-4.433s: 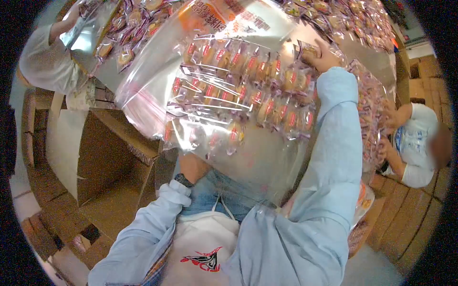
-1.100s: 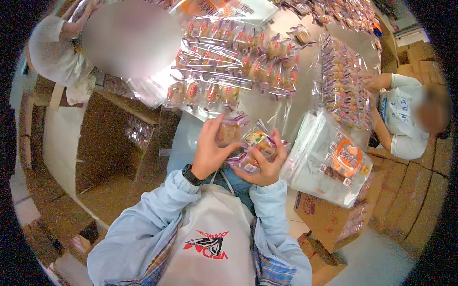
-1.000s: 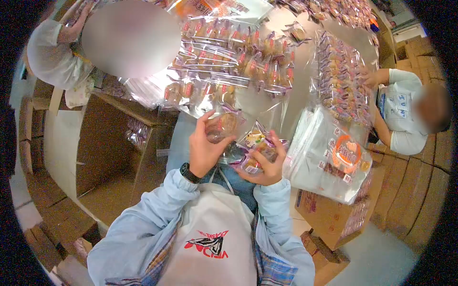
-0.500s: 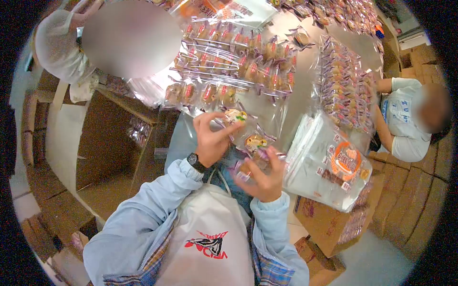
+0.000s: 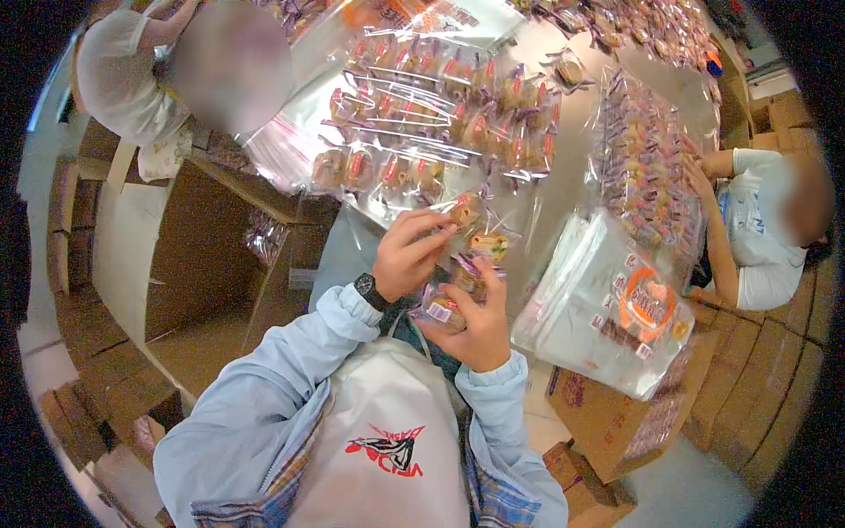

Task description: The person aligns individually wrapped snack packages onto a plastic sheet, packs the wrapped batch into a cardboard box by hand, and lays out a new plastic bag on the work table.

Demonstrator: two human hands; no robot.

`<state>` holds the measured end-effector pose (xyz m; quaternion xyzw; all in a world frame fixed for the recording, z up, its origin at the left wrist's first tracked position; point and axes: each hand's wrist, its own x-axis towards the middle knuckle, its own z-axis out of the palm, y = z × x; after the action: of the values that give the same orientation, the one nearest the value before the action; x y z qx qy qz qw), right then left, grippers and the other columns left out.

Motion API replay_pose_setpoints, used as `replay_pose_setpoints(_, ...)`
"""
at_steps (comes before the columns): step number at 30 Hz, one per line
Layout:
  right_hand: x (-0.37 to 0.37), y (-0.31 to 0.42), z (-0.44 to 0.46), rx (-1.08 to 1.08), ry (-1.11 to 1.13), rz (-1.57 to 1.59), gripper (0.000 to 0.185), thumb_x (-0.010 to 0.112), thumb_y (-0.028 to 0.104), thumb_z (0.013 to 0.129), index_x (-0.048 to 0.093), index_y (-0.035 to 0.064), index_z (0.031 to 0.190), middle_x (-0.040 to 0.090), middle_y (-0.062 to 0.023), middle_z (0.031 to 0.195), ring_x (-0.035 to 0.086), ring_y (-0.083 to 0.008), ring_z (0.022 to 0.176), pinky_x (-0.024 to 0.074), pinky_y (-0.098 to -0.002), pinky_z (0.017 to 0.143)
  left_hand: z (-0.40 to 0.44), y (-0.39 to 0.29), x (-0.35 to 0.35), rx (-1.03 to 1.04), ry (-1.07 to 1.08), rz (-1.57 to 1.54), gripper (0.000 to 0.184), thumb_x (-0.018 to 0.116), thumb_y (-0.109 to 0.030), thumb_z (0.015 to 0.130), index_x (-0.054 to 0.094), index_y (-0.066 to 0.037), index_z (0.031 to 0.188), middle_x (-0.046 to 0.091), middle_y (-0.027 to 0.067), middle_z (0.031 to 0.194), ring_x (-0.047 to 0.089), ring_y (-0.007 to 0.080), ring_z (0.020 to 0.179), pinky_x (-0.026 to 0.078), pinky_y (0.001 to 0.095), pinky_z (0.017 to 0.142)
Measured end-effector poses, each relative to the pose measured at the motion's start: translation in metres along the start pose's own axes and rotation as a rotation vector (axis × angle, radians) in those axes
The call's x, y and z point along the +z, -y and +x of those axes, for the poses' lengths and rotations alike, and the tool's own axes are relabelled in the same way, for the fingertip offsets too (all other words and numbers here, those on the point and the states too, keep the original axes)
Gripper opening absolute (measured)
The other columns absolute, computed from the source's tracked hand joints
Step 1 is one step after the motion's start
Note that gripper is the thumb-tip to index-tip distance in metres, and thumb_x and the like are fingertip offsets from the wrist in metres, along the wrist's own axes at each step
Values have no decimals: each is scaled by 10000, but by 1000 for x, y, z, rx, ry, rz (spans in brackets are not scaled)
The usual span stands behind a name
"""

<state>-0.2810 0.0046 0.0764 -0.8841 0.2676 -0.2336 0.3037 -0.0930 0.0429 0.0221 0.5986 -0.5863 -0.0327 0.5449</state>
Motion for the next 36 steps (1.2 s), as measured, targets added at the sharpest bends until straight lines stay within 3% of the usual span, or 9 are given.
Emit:
replay_pose_setpoints(10,-7,-18,21,32,-61,-18,609,986,251,579,740,84,1110,432,-224,1485,488,-423,1347,433,-499,1113,4,13,-2,230,-7,73,357,810,-58,687,786,-102,1041,715,77,1167,619,262,749,533,387,655)
replay_pose_setpoints(13,-14,-17,22,2,-125,175,617,967,203,600,705,84,1145,450,-222,1468,506,-409,1337,451,-502,1094,-2,25,-7,278,20,153,410,820,-52,698,779,-106,1102,688,93,1183,638,272,794,550,387,708)
replay_pose_setpoints(14,-18,-13,24,-4,-136,284,629,943,164,623,676,86,1188,465,-221,1457,529,-406,1312,479,-489,1065,-7,19,-11,137,89,274,411,833,-84,720,779,-132,1125,698,92,1133,668,280,891,551,376,750)
replay_pose_setpoints(17,-32,0,15,3,-187,602,684,868,47,693,590,94,1316,509,-218,1424,601,-399,1236,565,-450,981,7,23,4,202,-98,275,364,796,-100,745,755,-124,1106,700,66,1169,665,282,976,512,400,789)
replay_pose_setpoints(24,-104,65,9,-316,100,563,627,926,164,647,671,113,1218,491,-234,1449,596,-401,1234,542,-467,993,36,3,5,214,204,529,483,818,-235,785,739,-254,1262,733,21,1117,647,257,1077,399,478,1010)
replay_pose_setpoints(27,-104,78,22,-386,185,498,608,951,215,628,706,121,1176,483,-240,1460,594,-401,1234,532,-474,998,53,6,-1,319,206,626,445,760,-226,796,710,-263,1237,681,-62,1026,644,221,1021,439,485,927)
replay_pose_setpoints(31,-57,48,16,-15,234,472,527,961,286,629,766,115,1088,479,-244,1467,550,-412,1297,492,-494,1045,63,1,-6,240,297,545,390,747,-207,809,707,-235,1196,665,-13,1162,626,215,1108,425,495,955)
replay_pose_setpoints(34,-17,8,9,63,55,446,630,945,352,706,687,94,1219,410,-214,1535,504,-415,1362,438,-541,1134,67,6,-3,320,413,580,499,758,-196,791,679,-228,1283,650,-15,1326,573,229,1264,362,547,1089)
replay_pose_setpoints(36,11,-1,5,384,-113,1172,672,880,417,785,620,82,1306,417,-181,1542,477,-396,1391,392,-540,1178,73,3,-5,269,565,613,523,738,-181,804,670,-232,1320,626,-48,1392,547,224,1309,287,600,1166)
